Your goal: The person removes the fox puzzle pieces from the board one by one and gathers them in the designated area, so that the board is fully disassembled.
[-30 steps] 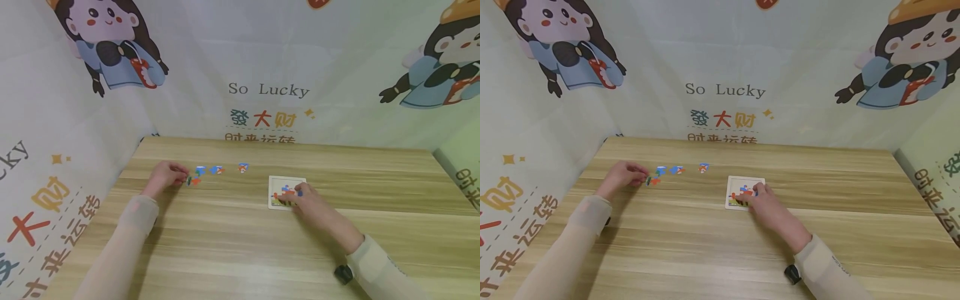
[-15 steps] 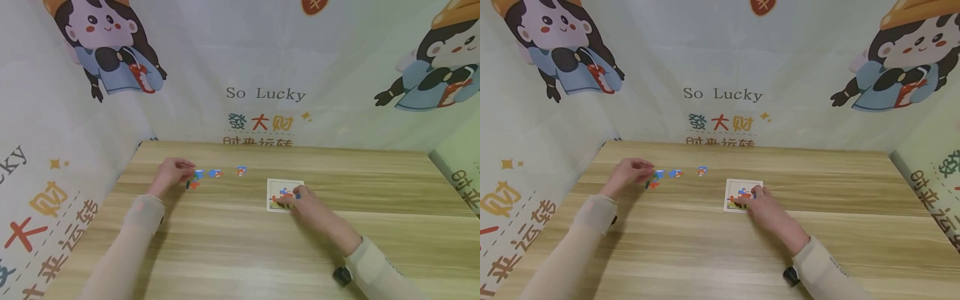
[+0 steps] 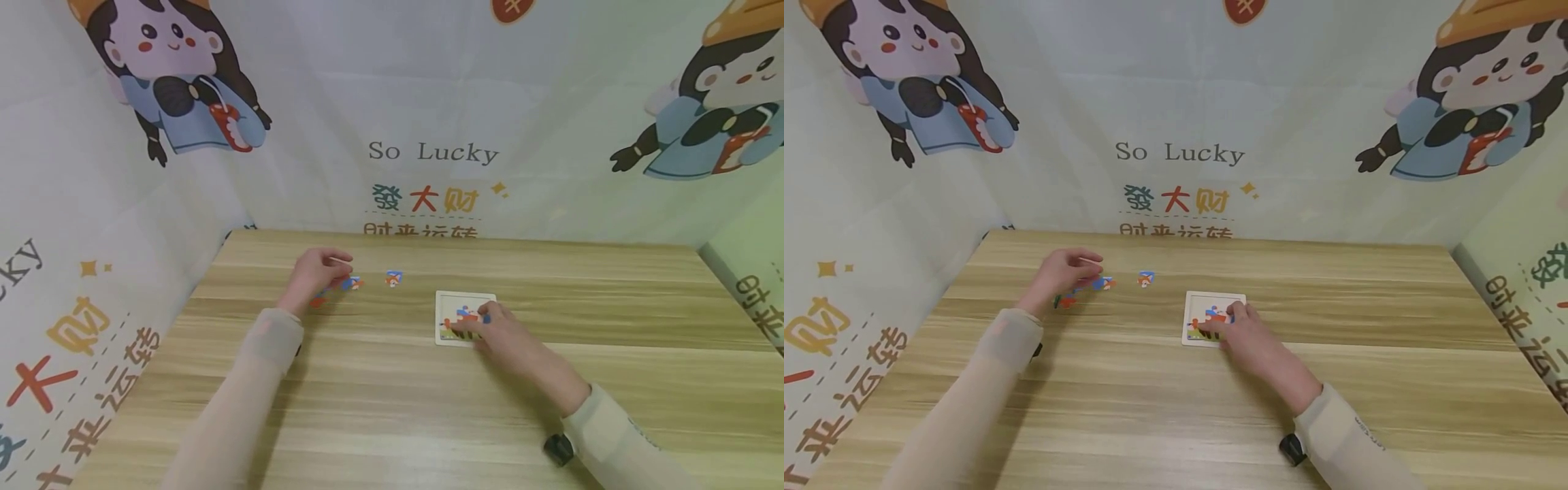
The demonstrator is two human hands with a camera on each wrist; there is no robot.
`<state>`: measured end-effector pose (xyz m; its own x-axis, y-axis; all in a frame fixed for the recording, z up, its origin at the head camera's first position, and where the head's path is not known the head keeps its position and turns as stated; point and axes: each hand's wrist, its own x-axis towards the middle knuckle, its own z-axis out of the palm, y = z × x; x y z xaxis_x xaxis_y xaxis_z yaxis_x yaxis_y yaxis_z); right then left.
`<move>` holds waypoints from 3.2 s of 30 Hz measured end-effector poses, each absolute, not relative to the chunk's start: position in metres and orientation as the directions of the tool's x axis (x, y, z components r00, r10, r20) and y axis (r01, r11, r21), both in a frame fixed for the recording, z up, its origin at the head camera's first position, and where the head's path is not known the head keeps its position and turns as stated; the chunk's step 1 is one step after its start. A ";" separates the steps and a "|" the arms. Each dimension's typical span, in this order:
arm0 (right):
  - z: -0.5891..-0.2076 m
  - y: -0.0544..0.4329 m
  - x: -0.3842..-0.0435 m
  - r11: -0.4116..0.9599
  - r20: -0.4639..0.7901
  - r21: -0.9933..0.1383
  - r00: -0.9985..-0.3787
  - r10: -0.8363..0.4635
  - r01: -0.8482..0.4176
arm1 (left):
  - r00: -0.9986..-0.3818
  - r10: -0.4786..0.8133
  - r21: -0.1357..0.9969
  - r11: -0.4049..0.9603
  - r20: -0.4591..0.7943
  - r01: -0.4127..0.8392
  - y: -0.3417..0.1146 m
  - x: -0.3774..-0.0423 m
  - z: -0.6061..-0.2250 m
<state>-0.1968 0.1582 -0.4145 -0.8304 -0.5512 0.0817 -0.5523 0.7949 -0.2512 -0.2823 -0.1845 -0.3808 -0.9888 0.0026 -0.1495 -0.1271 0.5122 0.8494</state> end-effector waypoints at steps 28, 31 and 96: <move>-0.417 0.159 -0.197 0.788 0.103 -0.276 -0.832 -0.546 -0.551 | -0.882 0.454 0.810 0.560 -0.127 0.172 -0.040 -0.275 -0.408; -0.419 0.160 -0.197 0.775 0.136 -0.274 -0.821 -0.555 -0.569 | -0.859 0.492 0.804 0.565 -0.144 0.188 -0.031 -0.276 -0.410; -0.421 0.174 -0.191 0.756 -0.107 -0.409 -0.796 -0.596 -0.511 | -0.884 0.344 0.468 0.867 -0.318 0.169 0.014 -0.274 -0.406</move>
